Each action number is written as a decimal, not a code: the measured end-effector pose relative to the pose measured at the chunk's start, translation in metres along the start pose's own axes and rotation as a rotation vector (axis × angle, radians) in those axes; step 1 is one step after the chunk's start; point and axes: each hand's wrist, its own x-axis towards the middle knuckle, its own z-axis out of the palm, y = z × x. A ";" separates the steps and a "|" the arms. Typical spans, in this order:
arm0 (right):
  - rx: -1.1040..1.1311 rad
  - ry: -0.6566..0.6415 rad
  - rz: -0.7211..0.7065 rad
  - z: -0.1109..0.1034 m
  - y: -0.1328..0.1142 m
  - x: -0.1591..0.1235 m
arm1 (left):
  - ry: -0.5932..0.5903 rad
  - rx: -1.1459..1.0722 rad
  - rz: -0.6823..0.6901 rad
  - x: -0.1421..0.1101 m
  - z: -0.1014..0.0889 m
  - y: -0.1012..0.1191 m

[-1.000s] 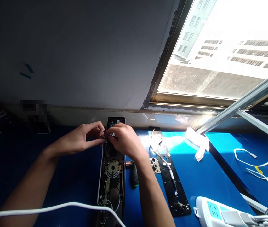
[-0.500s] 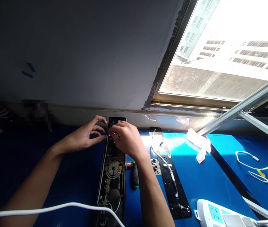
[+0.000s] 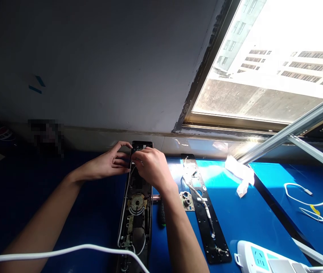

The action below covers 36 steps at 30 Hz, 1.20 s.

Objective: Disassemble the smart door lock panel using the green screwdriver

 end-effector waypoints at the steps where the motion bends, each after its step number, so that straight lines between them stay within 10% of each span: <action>1: -0.008 -0.008 0.003 0.002 0.001 0.001 | -0.003 -0.005 -0.002 0.000 0.000 0.000; 36: 0.040 -0.098 0.039 -0.011 -0.011 -0.001 | -0.022 0.046 0.022 -0.004 -0.005 0.000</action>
